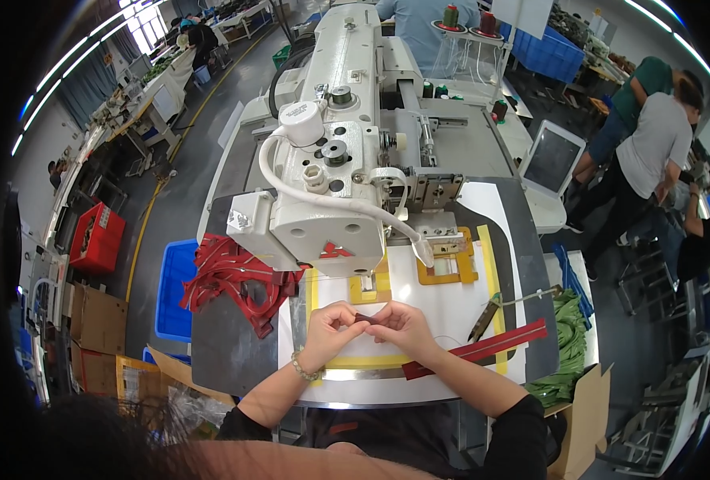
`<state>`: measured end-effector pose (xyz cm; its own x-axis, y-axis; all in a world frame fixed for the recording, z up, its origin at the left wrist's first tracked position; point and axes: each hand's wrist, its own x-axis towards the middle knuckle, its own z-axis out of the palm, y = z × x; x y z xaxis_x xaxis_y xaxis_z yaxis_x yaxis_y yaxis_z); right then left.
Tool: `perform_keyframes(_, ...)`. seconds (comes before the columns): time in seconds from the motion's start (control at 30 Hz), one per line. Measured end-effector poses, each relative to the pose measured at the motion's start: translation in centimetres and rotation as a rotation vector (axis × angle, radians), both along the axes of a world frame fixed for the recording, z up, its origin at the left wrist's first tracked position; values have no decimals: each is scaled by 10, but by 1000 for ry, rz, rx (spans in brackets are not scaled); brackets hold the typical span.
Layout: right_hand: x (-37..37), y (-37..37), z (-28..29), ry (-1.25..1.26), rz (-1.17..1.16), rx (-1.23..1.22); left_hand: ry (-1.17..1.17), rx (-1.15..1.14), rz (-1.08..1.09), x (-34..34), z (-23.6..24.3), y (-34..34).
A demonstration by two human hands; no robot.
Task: Sewing red leather or fabric straps using an industrial sewing machine.
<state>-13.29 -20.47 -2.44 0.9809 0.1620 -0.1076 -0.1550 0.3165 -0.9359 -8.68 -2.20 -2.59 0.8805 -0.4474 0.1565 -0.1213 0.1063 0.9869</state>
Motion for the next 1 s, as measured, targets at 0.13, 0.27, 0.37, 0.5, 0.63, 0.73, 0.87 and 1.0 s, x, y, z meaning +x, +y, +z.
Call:
perform_keyframes(0.13, 0, -1, 1, 17, -2, -9, -15, 15, 12, 0, 3, -2)
perform_keyframes(0.27, 0, 1, 4, 19, -8, -32, -21, 34, 20, -1, 5, 0)
perform_keyframes(0.37, 0, 0, 4, 16, -12, -48, -28, 42, 20, -1, 3, -1)
perform_keyframes(0.5, 0, 1, 3, 1, -19, -56, -34, 45, 25, -1, 2, -1)
perform_keyframes(0.63, -1, 1, 4, -3, -19, -60, -24, 36, 26, -2, 2, -2)
perform_keyframes(0.73, -2, 1, 3, -8, -14, -39, -6, 21, 27, -2, 1, -1)
perform_keyframes(0.87, -2, 1, 2, -29, 0, -25, 11, -25, 25, -3, 2, -1)
perform_keyframes(1.0, 0, 1, 0, -48, 0, -27, 53, -19, 30, -2, 9, 1)
